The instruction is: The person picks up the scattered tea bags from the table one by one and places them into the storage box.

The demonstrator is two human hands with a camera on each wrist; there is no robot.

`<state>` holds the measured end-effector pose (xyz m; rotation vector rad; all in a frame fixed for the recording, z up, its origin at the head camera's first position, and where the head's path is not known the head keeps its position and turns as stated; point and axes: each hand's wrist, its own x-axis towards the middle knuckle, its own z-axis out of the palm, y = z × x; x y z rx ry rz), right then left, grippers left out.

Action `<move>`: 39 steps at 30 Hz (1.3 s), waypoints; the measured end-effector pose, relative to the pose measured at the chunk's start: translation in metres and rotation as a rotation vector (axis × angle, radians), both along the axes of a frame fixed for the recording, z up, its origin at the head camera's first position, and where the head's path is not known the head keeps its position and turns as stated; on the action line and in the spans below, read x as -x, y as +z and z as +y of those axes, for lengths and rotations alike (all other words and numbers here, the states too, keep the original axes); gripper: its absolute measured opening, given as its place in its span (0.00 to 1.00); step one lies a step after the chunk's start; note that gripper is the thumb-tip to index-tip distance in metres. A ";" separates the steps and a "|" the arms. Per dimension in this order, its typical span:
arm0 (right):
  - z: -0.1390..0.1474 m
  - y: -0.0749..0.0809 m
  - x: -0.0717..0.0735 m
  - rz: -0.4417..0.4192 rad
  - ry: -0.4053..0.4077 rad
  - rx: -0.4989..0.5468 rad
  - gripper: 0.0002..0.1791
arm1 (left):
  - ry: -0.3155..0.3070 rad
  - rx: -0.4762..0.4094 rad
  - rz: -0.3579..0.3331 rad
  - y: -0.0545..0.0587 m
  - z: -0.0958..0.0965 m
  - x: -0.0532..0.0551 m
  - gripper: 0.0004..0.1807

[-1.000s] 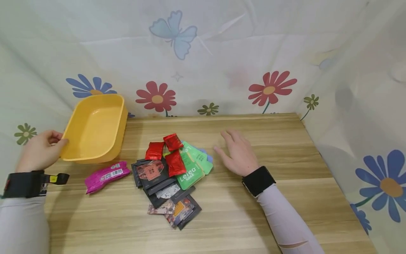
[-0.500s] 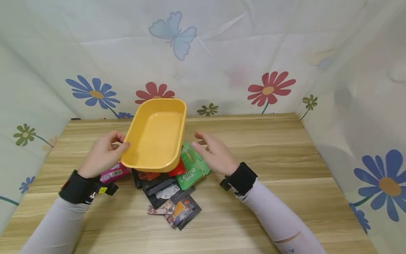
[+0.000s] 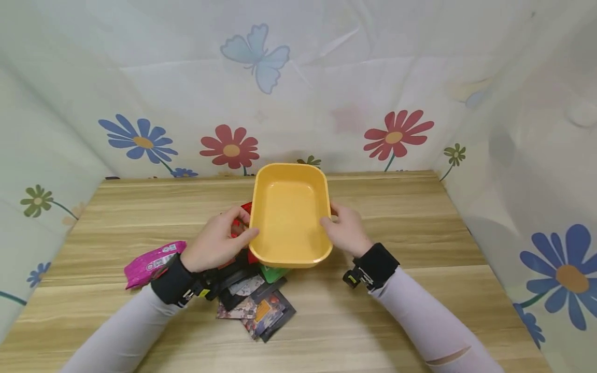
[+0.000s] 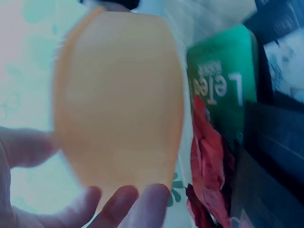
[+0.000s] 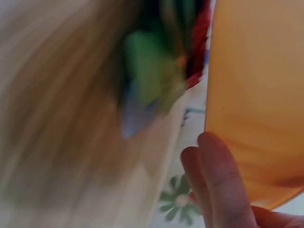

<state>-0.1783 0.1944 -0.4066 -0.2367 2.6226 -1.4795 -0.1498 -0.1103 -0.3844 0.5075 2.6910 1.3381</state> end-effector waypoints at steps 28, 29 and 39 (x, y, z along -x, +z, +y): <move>0.100 -0.031 -0.039 0.069 -0.093 -0.227 0.30 | 0.007 0.566 0.115 -0.038 -0.172 -0.023 0.50; 0.098 -0.032 -0.039 0.069 -0.090 -0.224 0.30 | 0.009 0.572 0.118 -0.040 -0.174 -0.023 0.50; 0.078 -0.033 -0.035 0.075 -0.041 -0.221 0.30 | 0.033 0.544 0.107 -0.047 -0.186 -0.014 0.37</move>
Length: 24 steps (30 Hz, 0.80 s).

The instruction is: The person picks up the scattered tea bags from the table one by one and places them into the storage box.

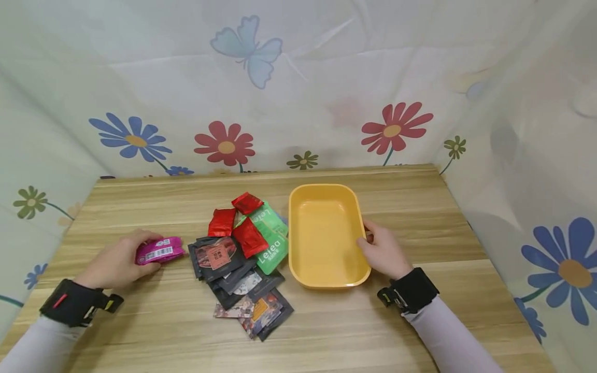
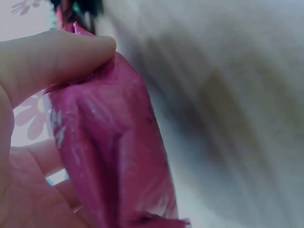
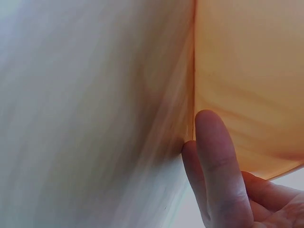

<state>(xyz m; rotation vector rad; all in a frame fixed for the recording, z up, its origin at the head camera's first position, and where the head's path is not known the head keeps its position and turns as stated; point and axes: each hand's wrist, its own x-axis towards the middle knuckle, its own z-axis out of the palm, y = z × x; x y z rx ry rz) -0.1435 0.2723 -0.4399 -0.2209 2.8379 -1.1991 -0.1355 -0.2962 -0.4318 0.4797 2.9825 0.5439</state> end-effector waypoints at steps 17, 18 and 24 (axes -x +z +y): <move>-0.020 0.003 0.022 -0.072 0.124 0.045 0.32 | -0.139 -0.128 0.087 0.061 0.111 0.037 0.39; -0.019 0.004 0.024 -0.074 0.133 0.044 0.32 | -0.161 -0.126 0.090 0.063 0.125 0.040 0.39; -0.019 0.005 0.031 -0.050 0.161 -0.023 0.34 | -0.304 -0.101 0.116 0.067 0.203 0.063 0.38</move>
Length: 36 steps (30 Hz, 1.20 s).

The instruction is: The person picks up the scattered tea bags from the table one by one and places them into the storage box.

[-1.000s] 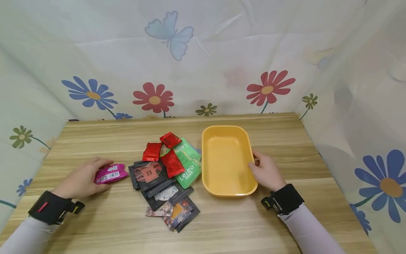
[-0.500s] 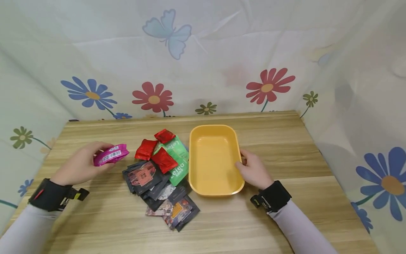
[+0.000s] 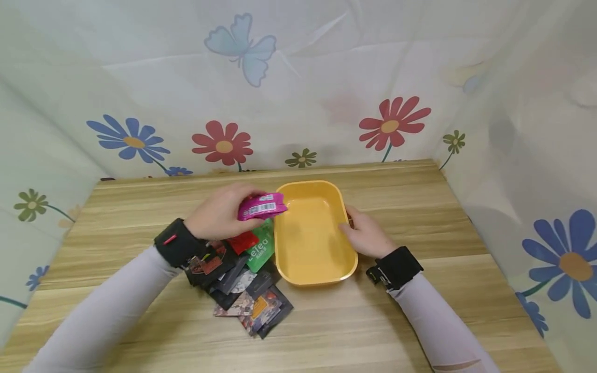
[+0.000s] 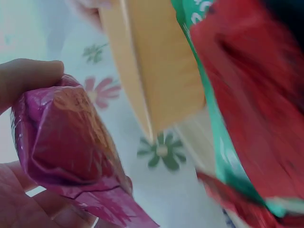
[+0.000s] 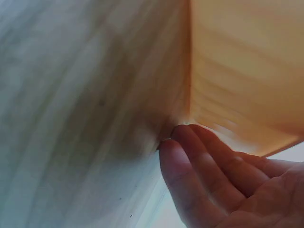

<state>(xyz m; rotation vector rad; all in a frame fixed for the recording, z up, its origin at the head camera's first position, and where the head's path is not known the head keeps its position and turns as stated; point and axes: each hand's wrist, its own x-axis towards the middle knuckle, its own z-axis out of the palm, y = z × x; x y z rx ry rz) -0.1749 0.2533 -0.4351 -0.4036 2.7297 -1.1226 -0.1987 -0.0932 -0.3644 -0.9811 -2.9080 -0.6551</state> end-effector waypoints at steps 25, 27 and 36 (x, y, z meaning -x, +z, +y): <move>0.011 0.011 0.003 0.001 0.100 -0.160 0.34 | -0.102 0.128 -0.006 0.007 0.079 0.049 0.55; 0.010 0.013 0.004 0.005 0.111 -0.168 0.32 | -0.085 0.112 -0.025 0.008 0.062 0.049 0.55; 0.001 0.021 -0.001 -0.026 0.104 -0.192 0.19 | 0.018 0.130 -0.060 -0.009 -0.026 0.052 0.49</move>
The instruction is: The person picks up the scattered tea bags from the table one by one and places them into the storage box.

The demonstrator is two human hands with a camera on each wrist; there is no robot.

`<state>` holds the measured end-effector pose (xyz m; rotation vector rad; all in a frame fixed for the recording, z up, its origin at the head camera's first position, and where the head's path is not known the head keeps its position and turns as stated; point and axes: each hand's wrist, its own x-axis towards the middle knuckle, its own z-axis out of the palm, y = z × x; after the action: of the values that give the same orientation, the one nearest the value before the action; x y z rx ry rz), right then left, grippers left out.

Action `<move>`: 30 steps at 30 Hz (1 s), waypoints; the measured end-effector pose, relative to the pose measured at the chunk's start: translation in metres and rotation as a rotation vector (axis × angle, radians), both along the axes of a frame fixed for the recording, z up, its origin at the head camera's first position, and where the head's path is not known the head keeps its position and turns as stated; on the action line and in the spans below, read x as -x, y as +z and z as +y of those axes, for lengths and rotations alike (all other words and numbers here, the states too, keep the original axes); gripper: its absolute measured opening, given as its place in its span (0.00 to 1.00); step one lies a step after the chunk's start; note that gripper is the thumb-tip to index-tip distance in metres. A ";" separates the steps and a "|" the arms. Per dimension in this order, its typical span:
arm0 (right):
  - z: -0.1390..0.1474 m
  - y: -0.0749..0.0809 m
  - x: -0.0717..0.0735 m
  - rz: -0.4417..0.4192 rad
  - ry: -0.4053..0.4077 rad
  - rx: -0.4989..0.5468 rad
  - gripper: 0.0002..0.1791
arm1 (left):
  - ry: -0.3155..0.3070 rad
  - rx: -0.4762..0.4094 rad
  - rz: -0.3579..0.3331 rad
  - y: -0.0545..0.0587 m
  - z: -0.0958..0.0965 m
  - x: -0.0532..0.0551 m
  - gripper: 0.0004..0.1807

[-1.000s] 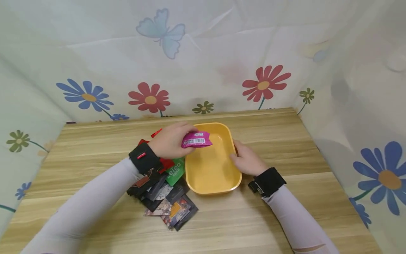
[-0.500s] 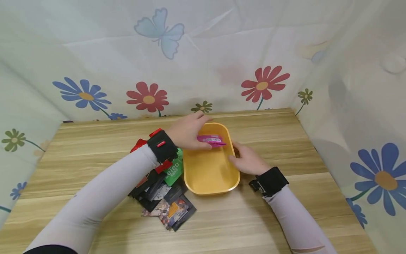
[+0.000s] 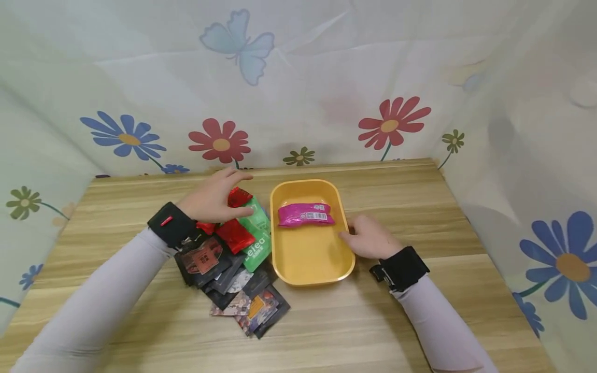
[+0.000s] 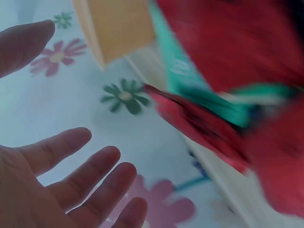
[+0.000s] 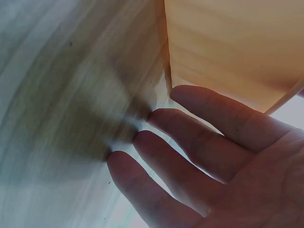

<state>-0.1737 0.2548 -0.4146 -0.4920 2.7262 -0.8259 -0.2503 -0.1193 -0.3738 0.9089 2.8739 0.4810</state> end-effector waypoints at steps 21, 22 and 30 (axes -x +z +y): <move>-0.003 0.000 -0.014 -0.003 -0.012 0.001 0.17 | -0.027 0.072 -0.075 -0.046 -0.039 0.038 0.41; -0.003 0.000 -0.014 0.001 -0.011 0.000 0.17 | -0.032 0.087 -0.075 -0.047 -0.037 0.040 0.41; -0.003 -0.001 -0.012 0.027 -0.011 -0.012 0.17 | -0.079 0.136 -0.075 -0.048 -0.017 0.048 0.40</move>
<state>-0.1618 0.2519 -0.4155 -0.4901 2.7596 -0.8104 -0.2980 -0.1364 -0.4220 0.9553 2.7522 0.3016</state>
